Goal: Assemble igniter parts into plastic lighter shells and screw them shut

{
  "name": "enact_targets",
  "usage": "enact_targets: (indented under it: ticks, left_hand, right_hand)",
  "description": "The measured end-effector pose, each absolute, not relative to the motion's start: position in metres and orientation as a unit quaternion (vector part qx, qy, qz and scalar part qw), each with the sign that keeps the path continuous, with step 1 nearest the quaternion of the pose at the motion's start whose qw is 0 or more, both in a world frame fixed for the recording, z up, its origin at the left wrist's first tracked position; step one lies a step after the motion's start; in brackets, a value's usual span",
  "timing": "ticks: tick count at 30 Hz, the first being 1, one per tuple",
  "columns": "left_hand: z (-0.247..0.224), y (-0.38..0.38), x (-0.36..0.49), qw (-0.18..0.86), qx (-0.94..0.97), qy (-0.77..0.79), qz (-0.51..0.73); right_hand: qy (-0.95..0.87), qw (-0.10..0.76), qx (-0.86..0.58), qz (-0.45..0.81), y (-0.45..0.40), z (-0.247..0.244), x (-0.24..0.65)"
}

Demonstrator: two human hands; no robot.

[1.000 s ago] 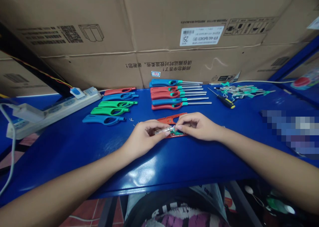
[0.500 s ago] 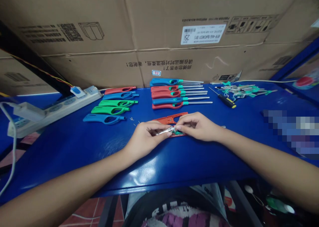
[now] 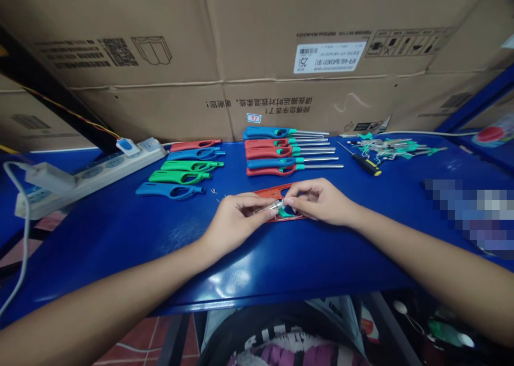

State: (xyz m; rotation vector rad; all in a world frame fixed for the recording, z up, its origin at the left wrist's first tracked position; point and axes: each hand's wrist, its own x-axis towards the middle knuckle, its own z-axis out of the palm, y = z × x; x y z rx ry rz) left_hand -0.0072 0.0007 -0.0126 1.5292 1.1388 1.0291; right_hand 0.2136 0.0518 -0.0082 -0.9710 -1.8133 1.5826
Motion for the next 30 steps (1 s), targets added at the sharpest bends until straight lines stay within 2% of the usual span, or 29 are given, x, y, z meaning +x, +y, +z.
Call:
enact_targets:
  ticks: [9,15,23,30]
  left_hand:
    - [-0.014,-0.002,-0.004,0.445,0.633,0.479,0.415]
    - [-0.008,0.002,-0.008,0.458,0.633,0.476,0.404]
    - [0.011,0.004,-0.023,0.289,0.764,0.498,0.291]
    - [0.011,0.004,-0.023,0.247,0.817,0.469,0.228]
  right_hand:
    - [-0.699,0.295,-0.372,0.534,0.046,-0.009,0.21]
    - [-0.693,0.291,-0.358,0.554,0.048,-0.008,0.21]
    - [-0.683,0.318,-0.383,0.535,0.06,-0.005,0.218]
    - [-0.662,0.346,-0.37,0.551,0.065,-0.009,0.219]
